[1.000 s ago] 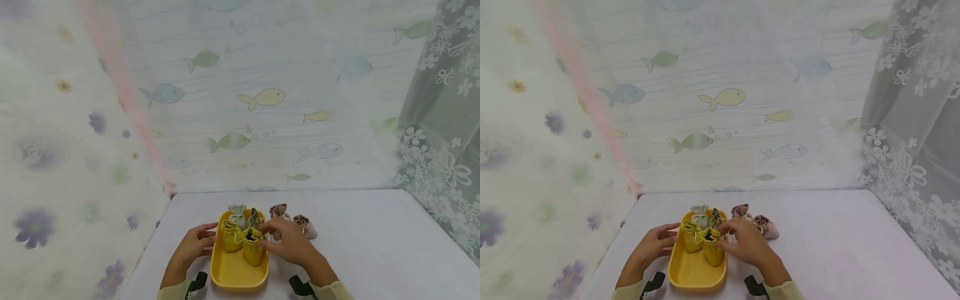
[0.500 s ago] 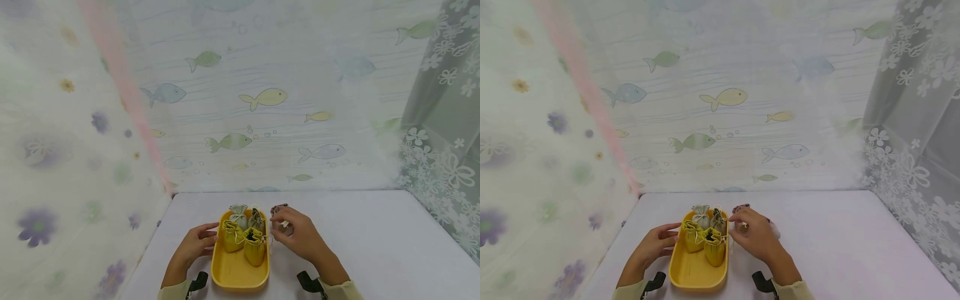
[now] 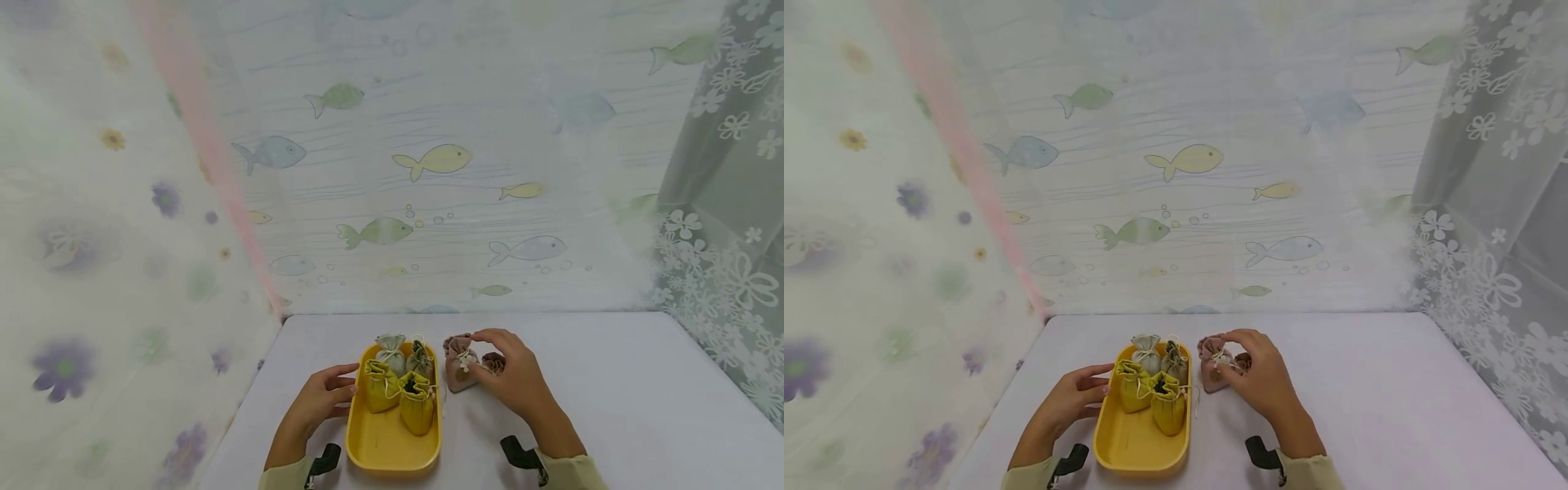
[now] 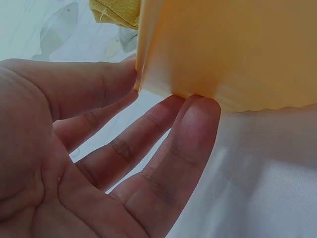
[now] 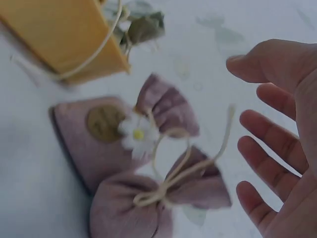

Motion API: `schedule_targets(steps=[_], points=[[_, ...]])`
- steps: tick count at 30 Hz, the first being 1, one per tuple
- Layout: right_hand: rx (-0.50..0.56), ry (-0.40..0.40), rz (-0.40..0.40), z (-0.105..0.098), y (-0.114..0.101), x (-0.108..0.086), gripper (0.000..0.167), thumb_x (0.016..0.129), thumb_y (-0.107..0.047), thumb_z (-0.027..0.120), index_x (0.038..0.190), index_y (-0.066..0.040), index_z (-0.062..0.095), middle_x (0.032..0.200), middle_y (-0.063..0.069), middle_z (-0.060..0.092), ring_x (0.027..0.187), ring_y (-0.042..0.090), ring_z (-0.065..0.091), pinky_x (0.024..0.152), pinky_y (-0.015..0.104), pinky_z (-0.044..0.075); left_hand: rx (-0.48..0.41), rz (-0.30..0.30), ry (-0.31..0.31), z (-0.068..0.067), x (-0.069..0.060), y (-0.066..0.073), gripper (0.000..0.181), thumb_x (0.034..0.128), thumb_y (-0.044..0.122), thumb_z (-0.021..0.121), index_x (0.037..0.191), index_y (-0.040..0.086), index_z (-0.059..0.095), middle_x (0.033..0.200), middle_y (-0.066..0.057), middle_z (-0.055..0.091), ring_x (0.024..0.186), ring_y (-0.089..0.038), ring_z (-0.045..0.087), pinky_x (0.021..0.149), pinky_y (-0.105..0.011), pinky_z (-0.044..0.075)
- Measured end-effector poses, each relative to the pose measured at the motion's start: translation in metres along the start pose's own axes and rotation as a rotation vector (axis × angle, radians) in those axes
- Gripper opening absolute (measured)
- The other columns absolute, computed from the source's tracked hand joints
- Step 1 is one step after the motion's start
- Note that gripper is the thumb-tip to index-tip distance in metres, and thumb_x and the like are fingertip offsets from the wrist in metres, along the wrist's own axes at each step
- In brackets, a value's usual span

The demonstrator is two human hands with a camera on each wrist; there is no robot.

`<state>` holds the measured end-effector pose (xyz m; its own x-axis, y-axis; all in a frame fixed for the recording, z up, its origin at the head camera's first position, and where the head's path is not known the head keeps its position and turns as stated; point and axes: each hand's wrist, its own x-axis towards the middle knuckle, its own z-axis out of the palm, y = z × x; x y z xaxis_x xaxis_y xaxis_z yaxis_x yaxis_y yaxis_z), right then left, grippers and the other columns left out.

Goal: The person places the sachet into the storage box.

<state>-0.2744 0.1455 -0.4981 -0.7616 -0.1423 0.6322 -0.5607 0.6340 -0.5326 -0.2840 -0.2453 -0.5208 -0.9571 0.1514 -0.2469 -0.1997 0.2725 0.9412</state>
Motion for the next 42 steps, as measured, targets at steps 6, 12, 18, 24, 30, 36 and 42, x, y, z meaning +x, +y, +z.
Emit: schedule_targets(steps=[6,12,18,24,30,36,42], points=[[0.002,-0.049,0.074,-0.003,0.020,-0.008,0.048,0.079,-0.018,0.091,0.123,-0.017,0.070,0.128,0.003,0.069,0.123,0.027,0.060,0.098,0.056,0.053,-0.001,-0.006,-0.001,0.001,-0.001,-0.001,0.060,0.0943,0.021,0.077,0.150,0.013,0.055,0.131,-0.018,0.067,0.103,-0.027,0.075,0.080,-0.044,0.065],[-0.005,-0.123,0.176,-0.008,0.029,-0.012,0.044,0.083,-0.022,0.089,0.123,-0.017,0.072,0.124,0.002,0.069,0.117,0.028,0.064,0.093,0.053,0.056,-0.003,0.004,-0.003,0.000,0.000,0.002,0.059,0.0952,0.019,0.076,0.150,0.012,0.055,0.132,-0.020,0.066,0.103,-0.028,0.075,0.081,-0.044,0.065],[-0.023,-0.119,0.221,-0.011,0.039,-0.013,0.043,0.083,-0.019,0.088,0.123,-0.013,0.073,0.117,0.000,0.071,0.105,0.020,0.067,0.080,0.037,0.058,0.001,0.005,-0.008,0.000,0.003,0.005,0.058,0.0956,0.020,0.076,0.150,0.014,0.056,0.131,-0.017,0.067,0.103,-0.026,0.074,0.082,-0.044,0.065],[-0.029,-0.080,0.235,-0.012,0.043,-0.010,0.036,0.084,-0.015,0.087,0.119,-0.011,0.075,0.108,0.001,0.074,0.093,0.017,0.067,0.076,0.035,0.059,0.013,0.015,0.000,0.000,0.006,0.007,0.057,0.0962,0.022,0.075,0.150,0.015,0.056,0.130,-0.017,0.067,0.103,-0.026,0.074,0.083,-0.044,0.065],[-0.027,-0.060,0.280,-0.012,0.040,-0.010,0.029,0.086,-0.018,0.085,0.114,-0.015,0.077,0.102,-0.002,0.075,0.088,0.012,0.066,0.073,0.027,0.058,0.009,0.006,0.006,-0.001,0.004,0.006,0.059,0.0949,0.023,0.076,0.150,0.015,0.056,0.132,-0.017,0.067,0.105,-0.027,0.074,0.082,-0.044,0.065],[-0.028,-0.032,0.295,-0.010,0.040,-0.011,0.021,0.088,-0.015,0.082,0.108,-0.016,0.078,0.097,-0.004,0.077,0.084,0.010,0.066,0.070,0.025,0.057,-0.008,0.009,-0.004,-0.001,0.002,0.002,0.060,0.0946,0.023,0.077,0.150,0.014,0.055,0.131,-0.017,0.067,0.105,-0.027,0.074,0.082,-0.045,0.065],[0.010,-0.076,0.326,-0.011,0.042,-0.015,0.034,0.086,-0.029,0.086,0.117,-0.017,0.076,0.109,-0.002,0.074,0.094,0.017,0.067,0.072,0.029,0.056,-0.019,0.014,-0.007,0.001,-0.003,0.003,0.059,0.0957,0.021,0.075,0.150,0.012,0.055,0.131,-0.018,0.067,0.105,-0.028,0.074,0.081,-0.046,0.065]])
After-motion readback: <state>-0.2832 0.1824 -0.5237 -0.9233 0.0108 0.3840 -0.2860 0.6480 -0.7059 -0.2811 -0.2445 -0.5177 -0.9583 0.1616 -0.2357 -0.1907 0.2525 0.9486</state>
